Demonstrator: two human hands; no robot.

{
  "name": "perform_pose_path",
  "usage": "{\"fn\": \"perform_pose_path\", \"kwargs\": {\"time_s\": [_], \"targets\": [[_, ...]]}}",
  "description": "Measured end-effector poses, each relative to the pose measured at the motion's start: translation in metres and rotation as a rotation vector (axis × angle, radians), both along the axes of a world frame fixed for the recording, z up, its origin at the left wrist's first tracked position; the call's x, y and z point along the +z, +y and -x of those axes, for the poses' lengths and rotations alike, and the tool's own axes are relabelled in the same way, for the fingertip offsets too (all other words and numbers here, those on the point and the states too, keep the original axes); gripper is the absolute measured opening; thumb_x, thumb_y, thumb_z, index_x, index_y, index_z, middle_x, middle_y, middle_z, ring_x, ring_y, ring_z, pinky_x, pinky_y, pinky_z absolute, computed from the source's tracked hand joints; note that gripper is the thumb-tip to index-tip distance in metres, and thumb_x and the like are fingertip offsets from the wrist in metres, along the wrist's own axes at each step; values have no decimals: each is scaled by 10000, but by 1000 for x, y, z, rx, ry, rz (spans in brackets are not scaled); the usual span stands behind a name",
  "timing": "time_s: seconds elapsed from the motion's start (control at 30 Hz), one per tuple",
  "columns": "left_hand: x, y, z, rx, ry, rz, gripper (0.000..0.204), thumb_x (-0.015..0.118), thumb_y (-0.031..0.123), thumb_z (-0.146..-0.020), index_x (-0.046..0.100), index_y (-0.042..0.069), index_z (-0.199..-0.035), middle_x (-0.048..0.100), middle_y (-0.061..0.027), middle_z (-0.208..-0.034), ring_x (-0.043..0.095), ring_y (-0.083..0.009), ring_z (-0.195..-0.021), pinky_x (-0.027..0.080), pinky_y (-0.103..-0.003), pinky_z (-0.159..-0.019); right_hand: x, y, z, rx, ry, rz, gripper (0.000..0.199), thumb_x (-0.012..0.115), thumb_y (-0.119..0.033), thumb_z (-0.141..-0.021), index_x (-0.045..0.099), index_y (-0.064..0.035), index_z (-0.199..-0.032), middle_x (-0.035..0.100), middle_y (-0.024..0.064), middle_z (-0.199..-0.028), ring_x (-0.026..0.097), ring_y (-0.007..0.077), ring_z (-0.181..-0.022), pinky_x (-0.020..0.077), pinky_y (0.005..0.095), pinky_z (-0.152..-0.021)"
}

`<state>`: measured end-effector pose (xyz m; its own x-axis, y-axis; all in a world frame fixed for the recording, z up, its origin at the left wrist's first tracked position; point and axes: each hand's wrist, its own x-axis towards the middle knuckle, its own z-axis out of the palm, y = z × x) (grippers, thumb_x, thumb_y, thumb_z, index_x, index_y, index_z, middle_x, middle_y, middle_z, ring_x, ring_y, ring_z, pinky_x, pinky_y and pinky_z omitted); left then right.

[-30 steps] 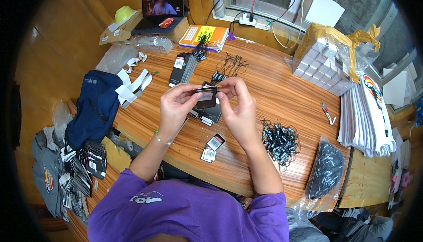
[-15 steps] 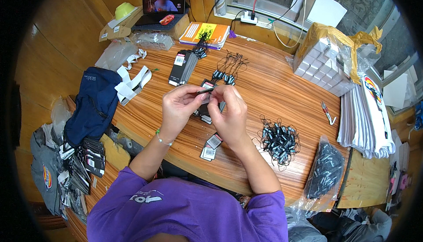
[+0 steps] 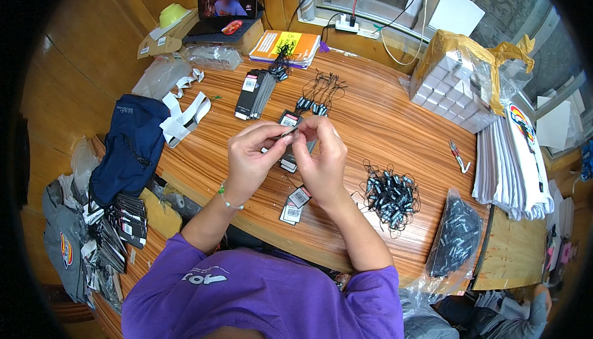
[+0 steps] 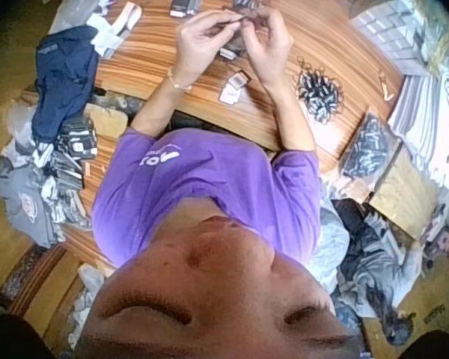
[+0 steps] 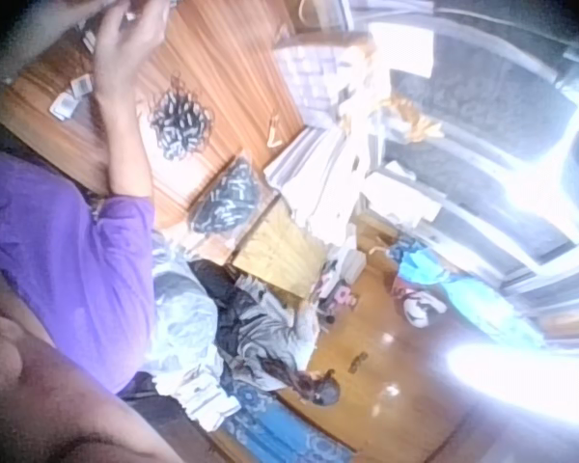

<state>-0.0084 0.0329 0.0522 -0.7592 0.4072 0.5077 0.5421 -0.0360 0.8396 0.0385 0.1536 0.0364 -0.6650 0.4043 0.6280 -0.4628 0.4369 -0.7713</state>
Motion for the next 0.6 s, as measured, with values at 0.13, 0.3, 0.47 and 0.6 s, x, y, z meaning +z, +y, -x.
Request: {"fn": "perform_pose_path", "kwargs": {"time_s": [0.13,0.3,0.47,0.6], "targets": [[5,-5,5,65,263,64,167,659,-62,-719,660,-8,-877,626,-89,-863,623,-178,-754,517,-269,-643,12,-3,-4,120,-73,232,147,591,18,-804,562,33,-948,617,87,-844,572,126,-722,458,246,-650],[3,-12,15,138,647,92,226,694,-41,-619,678,50,-825,617,-48,-832,598,-233,-794,490,-319,-711,21,5,-9,383,-225,476,155,573,-13,-842,562,26,-992,625,36,-862,565,85,-754,442,207,-678],[6,-13,13,154,879,217,217,692,38,-589,694,128,-786,609,5,-808,559,-196,-881,456,-355,-772,12,12,-7,496,-245,642,93,561,-56,-865,559,-12,-947,573,17,-904,518,71,-811,417,207,-736],[4,-9,13,85,882,218,221,688,51,-587,680,119,-796,607,0,-791,597,-200,-822,459,-367,-751,9,13,-2,264,-134,724,55,552,-88,-878,545,-40,-904,521,-5,-922,461,69,-884,383,230,-802]]}}
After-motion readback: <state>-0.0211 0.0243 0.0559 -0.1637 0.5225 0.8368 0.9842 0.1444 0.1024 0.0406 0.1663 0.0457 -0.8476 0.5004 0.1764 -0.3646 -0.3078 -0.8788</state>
